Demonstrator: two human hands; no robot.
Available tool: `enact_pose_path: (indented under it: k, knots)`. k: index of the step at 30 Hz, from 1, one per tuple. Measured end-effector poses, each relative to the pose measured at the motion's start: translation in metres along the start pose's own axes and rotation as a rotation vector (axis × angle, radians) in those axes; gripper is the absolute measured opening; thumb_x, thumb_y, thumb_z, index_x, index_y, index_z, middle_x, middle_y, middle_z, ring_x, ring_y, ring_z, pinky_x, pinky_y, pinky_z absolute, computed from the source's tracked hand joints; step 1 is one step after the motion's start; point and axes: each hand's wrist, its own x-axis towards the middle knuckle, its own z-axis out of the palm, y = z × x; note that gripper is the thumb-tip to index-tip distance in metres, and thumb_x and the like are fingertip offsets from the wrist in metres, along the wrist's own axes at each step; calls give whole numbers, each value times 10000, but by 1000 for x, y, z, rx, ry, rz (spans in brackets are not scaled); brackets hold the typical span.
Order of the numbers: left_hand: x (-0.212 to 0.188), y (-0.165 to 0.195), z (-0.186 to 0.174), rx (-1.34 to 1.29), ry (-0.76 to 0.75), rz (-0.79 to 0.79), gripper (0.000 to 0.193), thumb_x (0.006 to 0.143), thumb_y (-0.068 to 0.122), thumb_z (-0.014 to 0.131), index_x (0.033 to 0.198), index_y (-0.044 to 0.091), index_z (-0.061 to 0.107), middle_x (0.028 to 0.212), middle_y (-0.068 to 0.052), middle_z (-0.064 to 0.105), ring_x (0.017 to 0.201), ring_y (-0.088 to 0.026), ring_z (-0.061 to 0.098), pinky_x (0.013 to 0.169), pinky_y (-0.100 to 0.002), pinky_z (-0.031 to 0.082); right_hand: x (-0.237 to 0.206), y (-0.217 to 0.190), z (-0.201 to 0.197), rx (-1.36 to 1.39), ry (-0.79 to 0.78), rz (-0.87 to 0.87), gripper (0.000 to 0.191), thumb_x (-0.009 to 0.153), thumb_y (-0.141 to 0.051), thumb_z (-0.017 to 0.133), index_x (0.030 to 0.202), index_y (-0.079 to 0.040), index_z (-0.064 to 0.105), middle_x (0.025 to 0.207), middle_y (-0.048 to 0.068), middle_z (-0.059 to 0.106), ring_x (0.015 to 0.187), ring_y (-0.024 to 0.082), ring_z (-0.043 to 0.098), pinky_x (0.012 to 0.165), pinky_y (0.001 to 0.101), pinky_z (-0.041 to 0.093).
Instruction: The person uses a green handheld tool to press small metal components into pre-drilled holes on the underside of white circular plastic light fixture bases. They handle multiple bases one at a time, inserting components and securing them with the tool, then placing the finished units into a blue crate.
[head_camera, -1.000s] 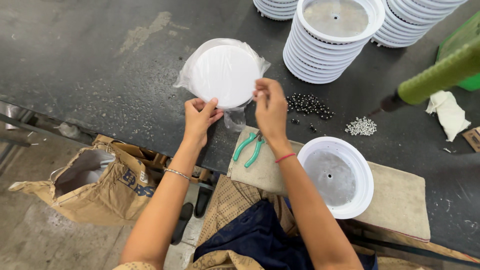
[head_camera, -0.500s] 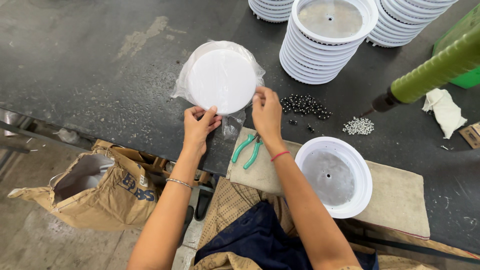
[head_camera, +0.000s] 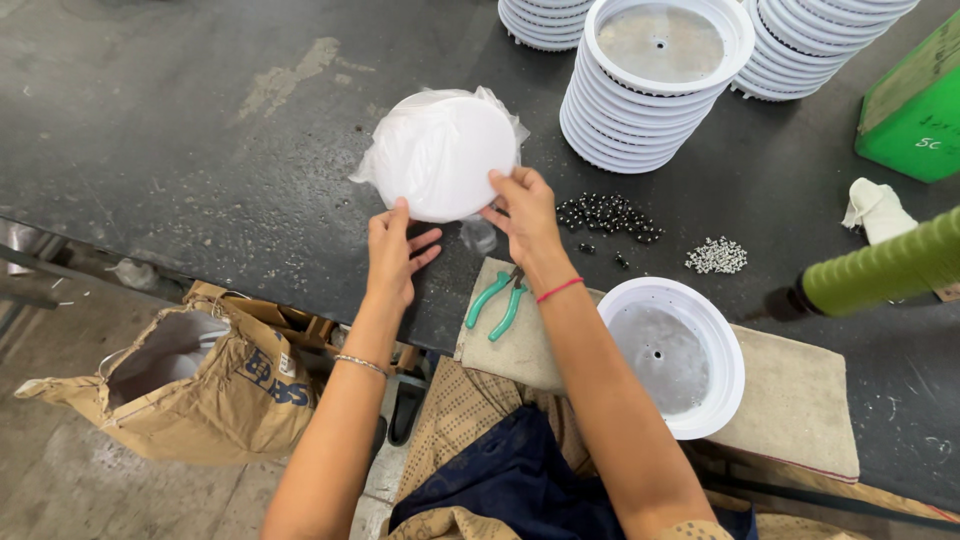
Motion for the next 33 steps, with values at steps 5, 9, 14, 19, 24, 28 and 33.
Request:
enact_pose_path:
  k: [5,9,14,19,24,28,33]
  knots:
    - [9,8,-3,-18,12,78,387,983,292,624,1193,46,412,1135,-119,569,855,-245,714,726,-390,634,-3,-5,-12,194,11,45,341,1006,-236,564,1249,-2,513,1204,162,670,1056,280,704,888,517,587]
    - [21,7,-5,-56,1,148,391,977,230,649,1209,21,413,1130,-132,563,868,-274,705,778,-424,650,-21,-4,-31,215,90,-21,294,1028,-252,527,1233,-42,513,1203,129,659,1075,251,680,883,517,591]
    - [19,-4,-13,-94,42,216,365,1001,242,622,1228,34,427,1158,-106,565,922,-214,697,811,-356,627,-76,-9,-69,271,-18,-46,245,1056,-244,522,1214,-56,524,1179,81,678,1064,204,690,902,452,593]
    - [-13,-23,-18,89,89,339,290,1033,260,602,1234,68,520,1164,-34,570,960,-108,635,790,-269,524,-141,-14,-103,194,-28,-1,242,1090,-264,542,1217,-57,543,1123,66,686,981,166,676,866,391,588]
    - [-52,-32,-15,135,-53,363,213,1050,260,591,1179,92,568,1121,12,616,970,-80,626,825,-255,499,-206,-21,-136,70,66,60,257,1036,-271,561,1233,-109,529,1076,37,683,926,142,686,773,379,597]
    - [-84,-35,-13,154,-177,319,185,1071,256,576,1141,85,592,1117,10,636,976,-82,624,849,-257,490,-252,-29,-158,68,103,33,272,1039,-256,569,1250,-93,512,1075,46,687,937,140,686,809,400,618]
    - [-124,-43,3,187,-288,226,221,1100,259,569,1153,53,632,1124,-21,658,975,-91,595,882,-274,474,-292,-38,-182,96,217,53,288,1024,-244,546,1252,-72,507,1114,72,692,970,175,700,806,399,614]
